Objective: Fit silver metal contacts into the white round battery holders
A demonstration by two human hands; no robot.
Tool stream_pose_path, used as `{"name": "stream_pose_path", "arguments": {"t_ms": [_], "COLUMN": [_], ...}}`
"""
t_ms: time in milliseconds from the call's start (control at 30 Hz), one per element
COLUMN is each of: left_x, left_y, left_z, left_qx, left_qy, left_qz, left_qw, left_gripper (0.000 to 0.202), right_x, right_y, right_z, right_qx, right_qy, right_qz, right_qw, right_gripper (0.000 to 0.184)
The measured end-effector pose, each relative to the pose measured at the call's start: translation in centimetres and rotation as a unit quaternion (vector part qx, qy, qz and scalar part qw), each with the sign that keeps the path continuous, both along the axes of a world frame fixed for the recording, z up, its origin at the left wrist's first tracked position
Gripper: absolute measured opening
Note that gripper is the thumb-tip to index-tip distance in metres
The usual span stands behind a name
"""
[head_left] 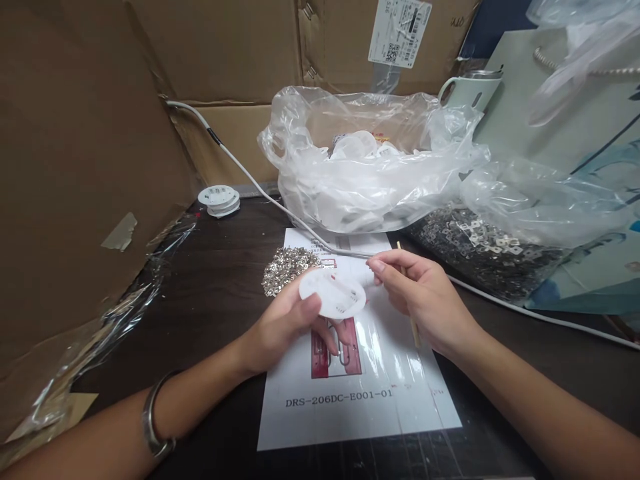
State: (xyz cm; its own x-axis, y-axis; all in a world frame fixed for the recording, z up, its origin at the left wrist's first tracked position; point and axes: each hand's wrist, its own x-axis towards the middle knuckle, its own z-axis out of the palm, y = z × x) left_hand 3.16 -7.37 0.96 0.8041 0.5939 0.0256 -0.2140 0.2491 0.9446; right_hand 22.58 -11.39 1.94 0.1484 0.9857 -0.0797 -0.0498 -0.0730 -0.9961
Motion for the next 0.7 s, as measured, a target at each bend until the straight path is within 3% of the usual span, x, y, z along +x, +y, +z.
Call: {"name": "stream_pose_path", "arguments": {"t_ms": [233,400,700], "left_x": [-0.4,-0.1,0.1], "left_y": [0.5,0.3,-0.1], "left_z": [-0.1,0.1,-0.5], "left_qx": [-0.025,-0.072,-0.132], "left_qy": [0.008,0.013,-0.012], "left_qz": [-0.059,-0.068,-0.028], "left_qw": [0.998,0.995,0.991], "left_gripper": [0.069,0.053,0.051], "right_x": [-0.3,-0.6,-1.0], "right_y": [-0.4,-0.5,-0.7], "right_z": [0.1,0.3,0.6], "right_qx": [0.028,0.031,0.071], "right_qy": [0.002,0.009,-0.113], "right_qz": [0.003,-0.009,0.020], "right_qw": [1.000,0.999,0.991], "right_gripper": [0.016,0.022,0.017]}}
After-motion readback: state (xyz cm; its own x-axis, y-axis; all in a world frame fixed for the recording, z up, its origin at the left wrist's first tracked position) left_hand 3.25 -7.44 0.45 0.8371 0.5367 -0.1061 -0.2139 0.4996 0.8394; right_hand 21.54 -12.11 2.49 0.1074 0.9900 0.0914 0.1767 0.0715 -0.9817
